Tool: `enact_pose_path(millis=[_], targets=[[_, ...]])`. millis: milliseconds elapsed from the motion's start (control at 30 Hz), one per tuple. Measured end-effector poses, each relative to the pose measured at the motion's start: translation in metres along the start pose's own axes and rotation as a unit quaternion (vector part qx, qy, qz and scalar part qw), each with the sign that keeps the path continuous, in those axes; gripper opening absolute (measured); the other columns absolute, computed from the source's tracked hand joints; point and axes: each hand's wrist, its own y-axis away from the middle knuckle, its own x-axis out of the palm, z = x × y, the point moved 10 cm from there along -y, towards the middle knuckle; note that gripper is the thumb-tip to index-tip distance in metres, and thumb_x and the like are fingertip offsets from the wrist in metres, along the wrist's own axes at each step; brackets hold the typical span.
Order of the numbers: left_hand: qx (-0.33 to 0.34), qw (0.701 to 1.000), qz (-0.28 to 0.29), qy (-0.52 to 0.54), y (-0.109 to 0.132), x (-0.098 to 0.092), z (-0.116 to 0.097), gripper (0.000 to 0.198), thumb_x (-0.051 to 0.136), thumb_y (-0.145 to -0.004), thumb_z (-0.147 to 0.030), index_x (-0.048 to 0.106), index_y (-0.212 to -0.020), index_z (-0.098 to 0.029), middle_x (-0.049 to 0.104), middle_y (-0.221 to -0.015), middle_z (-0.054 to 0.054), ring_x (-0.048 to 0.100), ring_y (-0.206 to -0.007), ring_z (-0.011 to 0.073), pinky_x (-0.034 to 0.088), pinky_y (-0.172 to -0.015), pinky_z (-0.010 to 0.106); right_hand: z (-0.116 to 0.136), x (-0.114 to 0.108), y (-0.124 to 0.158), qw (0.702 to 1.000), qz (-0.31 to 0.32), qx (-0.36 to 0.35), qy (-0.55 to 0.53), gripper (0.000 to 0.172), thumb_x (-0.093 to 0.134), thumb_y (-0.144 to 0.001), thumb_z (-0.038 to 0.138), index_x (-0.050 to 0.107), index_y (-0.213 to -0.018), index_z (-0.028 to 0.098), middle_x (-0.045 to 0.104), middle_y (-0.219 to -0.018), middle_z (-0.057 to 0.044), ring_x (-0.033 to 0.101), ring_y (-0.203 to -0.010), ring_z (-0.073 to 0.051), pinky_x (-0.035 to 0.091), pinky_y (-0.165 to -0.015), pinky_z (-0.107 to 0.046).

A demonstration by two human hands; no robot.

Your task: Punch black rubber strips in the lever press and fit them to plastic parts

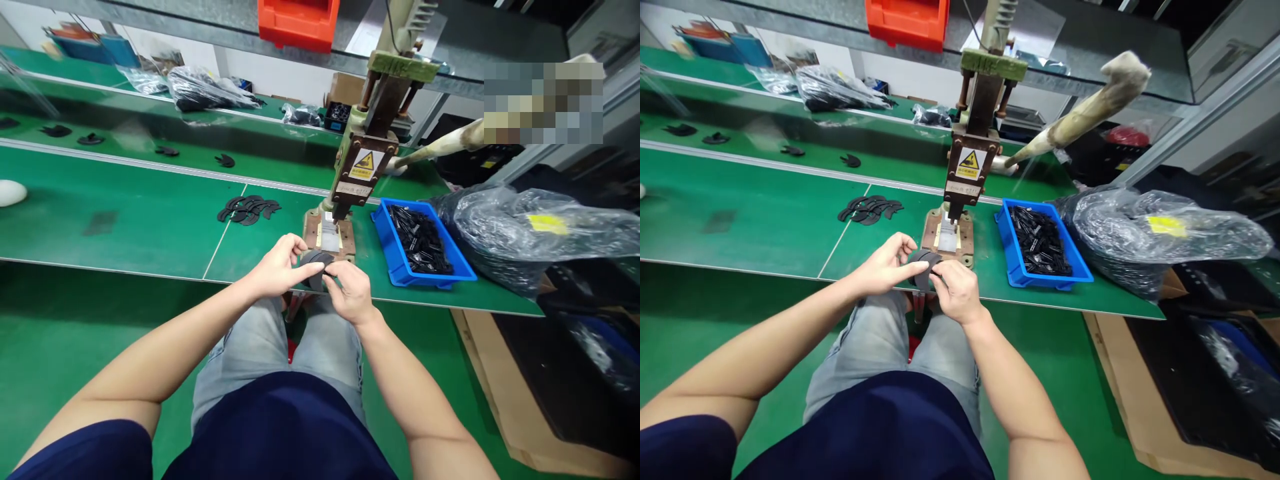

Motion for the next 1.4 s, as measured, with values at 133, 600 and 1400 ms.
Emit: enact_pose_path(millis=[133,600,1400], targets=[[0.037,0.998,-0.025,-0.052,0.004,-0.005,-0.007,0.043,0.083,-0.089,-0.054,0.062,-0.110,-0.023,0.060,-0.104,0.005,0.059,-0.090,0.0204,0.052,-0.083,0.036,0.000,0.001,0.001,1.000,0.005,-0.008,0.002,0.008,0.062,-0.105,0.021,0.068,-0.110,0.022,0.077,-0.099,-0.009,0.072,-0.089,-0.021,0.062,-0.080,-0.039],[-0.031,0.998,0.042,0.047,0.000,0.015,0.010,0.038,0.083,-0.087,-0.054,0.061,-0.088,-0.023,0.061,-0.091,0.001,0.058,-0.080,0.0167,0.048,-0.071,0.030,-0.002,-0.004,0.010,0.998,-0.038,0.011,-0.051,0.013,0.069,-0.101,0.018,0.070,-0.111,0.025,0.078,-0.099,-0.006,0.073,-0.088,-0.021,0.062,-0.078,-0.038],[-0.254,0.915,-0.208,0.233,-0.220,-0.098,0.144,0.004,0.061,-0.107,-0.013,0.058,-0.106,-0.016,0.072,-0.094,0.005,0.075,-0.075,0.0106,0.064,-0.073,0.021,-0.187,-0.203,0.080,0.931,-0.139,0.327,0.083,0.026,0.075,-0.096,0.049,0.079,-0.114,0.030,0.080,-0.116,-0.010,0.078,-0.100,-0.028,0.063,-0.089,-0.047]])
